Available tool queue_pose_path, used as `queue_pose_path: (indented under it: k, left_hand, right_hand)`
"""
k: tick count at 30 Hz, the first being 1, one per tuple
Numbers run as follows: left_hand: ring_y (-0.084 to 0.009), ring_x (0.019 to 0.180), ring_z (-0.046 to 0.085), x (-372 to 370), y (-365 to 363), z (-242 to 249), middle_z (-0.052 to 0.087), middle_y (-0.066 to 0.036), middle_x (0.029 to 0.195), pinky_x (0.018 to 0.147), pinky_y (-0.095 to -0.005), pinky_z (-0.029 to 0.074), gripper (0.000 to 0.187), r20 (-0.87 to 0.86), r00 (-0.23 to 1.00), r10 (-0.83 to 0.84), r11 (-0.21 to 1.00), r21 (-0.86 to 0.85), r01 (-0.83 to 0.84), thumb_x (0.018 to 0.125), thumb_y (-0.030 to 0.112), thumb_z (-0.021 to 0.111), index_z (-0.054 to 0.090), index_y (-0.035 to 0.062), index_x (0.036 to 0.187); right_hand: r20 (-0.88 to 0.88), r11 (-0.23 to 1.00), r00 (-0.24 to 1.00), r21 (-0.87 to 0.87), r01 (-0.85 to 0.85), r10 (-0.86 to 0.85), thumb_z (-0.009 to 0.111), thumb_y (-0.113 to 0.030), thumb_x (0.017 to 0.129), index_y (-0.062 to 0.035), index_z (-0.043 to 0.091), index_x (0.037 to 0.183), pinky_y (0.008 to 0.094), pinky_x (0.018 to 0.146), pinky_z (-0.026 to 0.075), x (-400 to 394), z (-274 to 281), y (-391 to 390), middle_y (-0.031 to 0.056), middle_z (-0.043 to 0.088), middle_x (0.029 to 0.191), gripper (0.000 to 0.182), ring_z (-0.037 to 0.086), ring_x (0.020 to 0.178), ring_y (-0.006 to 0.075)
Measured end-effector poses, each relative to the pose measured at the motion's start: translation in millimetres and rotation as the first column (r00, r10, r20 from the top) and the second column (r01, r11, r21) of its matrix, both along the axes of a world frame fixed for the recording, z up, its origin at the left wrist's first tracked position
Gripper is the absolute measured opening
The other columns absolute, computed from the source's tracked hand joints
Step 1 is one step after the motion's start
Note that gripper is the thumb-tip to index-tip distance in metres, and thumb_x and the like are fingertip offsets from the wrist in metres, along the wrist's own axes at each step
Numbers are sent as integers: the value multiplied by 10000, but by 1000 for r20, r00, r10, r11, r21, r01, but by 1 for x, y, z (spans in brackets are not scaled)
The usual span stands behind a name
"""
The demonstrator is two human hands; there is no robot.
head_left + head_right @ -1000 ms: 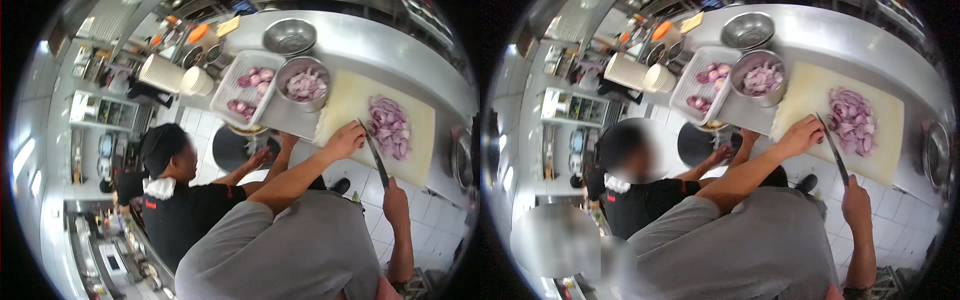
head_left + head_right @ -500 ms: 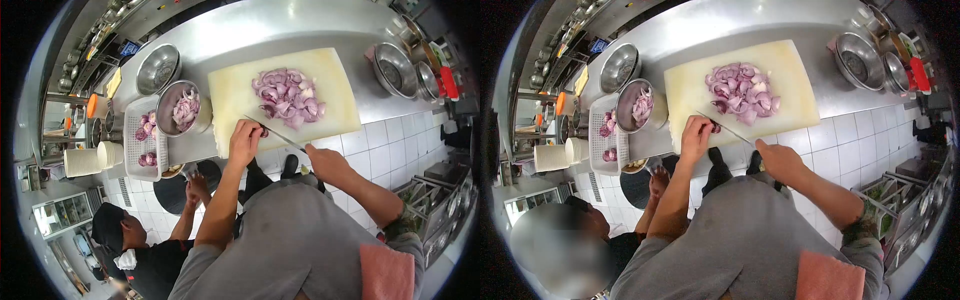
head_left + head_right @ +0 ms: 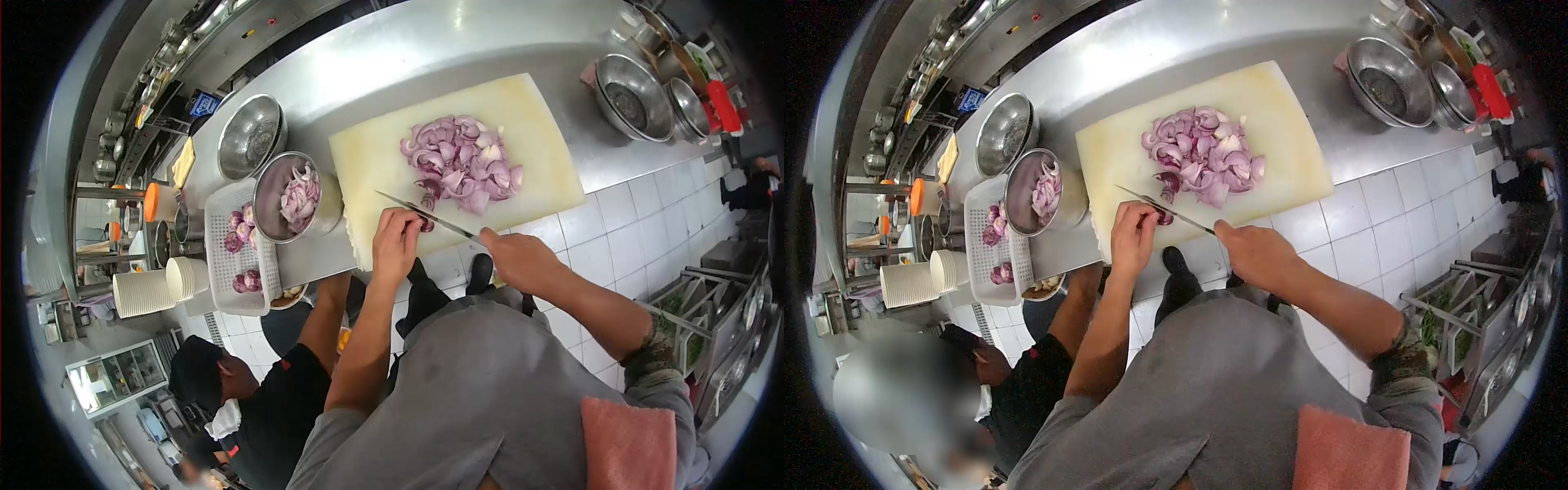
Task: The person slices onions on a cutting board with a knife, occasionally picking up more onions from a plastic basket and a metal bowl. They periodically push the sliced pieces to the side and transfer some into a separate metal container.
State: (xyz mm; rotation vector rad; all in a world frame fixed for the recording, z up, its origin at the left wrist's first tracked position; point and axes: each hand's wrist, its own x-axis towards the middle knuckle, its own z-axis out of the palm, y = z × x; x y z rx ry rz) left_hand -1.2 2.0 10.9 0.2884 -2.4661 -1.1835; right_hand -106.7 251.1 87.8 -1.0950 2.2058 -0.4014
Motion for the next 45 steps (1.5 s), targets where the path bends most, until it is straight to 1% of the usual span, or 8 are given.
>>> queue_pose_path:
  k: [12, 18, 24, 32, 35, 38, 41, 45]
  left_hand:
    - [-333, 870, 662, -1, 1, 1, 637, -155, 1034, 765, -397, 548, 85, -45, 999, 10, 999, -50, -13, 949, 16, 705, 669, 7, 1026]
    - [-346, 887, 660, 0, 2, -1, 641, -165, 1044, 771, -401, 546, 84, -52, 999, -1, 999, -42, -1, 955, 16, 696, 670, 3, 1034]
    - [-351, 892, 660, 2, 3, -1, 643, -172, 1035, 786, -403, 546, 81, -78, 997, -4, 995, -96, -3, 953, 7, 689, 670, 3, 1031]
    - [-350, 883, 653, -1, 2, -2, 644, -171, 1023, 795, -407, 544, 97, -68, 998, -3, 996, -86, -3, 937, 15, 711, 659, 4, 1017]
    - [-345, 877, 652, -3, 1, 8, 645, -176, 1019, 781, -407, 540, 148, -11, 996, -87, 990, -112, 85, 935, 37, 723, 643, 12, 1058]
    - [-278, 823, 657, -6, 5, 7, 648, -162, 1054, 714, -359, 548, 212, 184, 977, 109, 962, -269, -57, 957, 95, 737, 600, 14, 1096]
    - [-247, 784, 655, -14, 14, 27, 647, -152, 1081, 710, -337, 538, 231, 466, 840, 277, 957, -58, -283, 960, 102, 735, 602, 17, 1130]
    - [-250, 832, 672, 9, -12, 37, 647, -152, 1124, 728, -357, 549, 209, 138, 990, 40, 995, -101, -26, 966, 69, 714, 626, 13, 1148]
  right_hand:
    - [55, 999, 998, 24, 29, -30, 530, -48, 913, 15, 492, 1236, 568, 771, 542, 5, 27, 6, 259, 705, 889, 331, 703, 877, 461]
    - [61, 996, 995, -32, 80, -78, 530, -53, 920, -2, 497, 1196, 576, 778, 539, 9, -12, -3, 268, 706, 883, 283, 701, 883, 472]
    - [101, 999, 994, 28, 36, -39, 506, -43, 936, 5, 496, 1200, 573, 758, 544, 1, 32, 6, 261, 700, 866, 268, 701, 854, 476]
    - [94, 991, 995, -130, 42, -30, 530, -68, 928, 2, 516, 1157, 573, 785, 541, -5, -47, -7, 261, 706, 887, 239, 706, 881, 466]
    - [73, 989, 997, -148, -13, 24, 519, -65, 925, -3, 544, 1144, 582, 818, 523, -33, -47, -9, 269, 707, 934, 228, 701, 911, 470]
    - [61, 998, 997, -42, 48, -46, 514, -32, 910, -2, 549, 1157, 579, 817, 518, -46, -37, -12, 278, 705, 946, 251, 694, 937, 471]
    - [40, 996, 998, -83, 45, -42, 519, -35, 913, 0, 547, 1161, 577, 818, 520, -45, -32, -9, 283, 704, 943, 252, 697, 932, 466]
    - [23, 997, 998, -57, 55, -54, 522, -32, 912, 9, 545, 1149, 579, 795, 523, -29, -9, -2, 278, 703, 914, 241, 704, 908, 456]
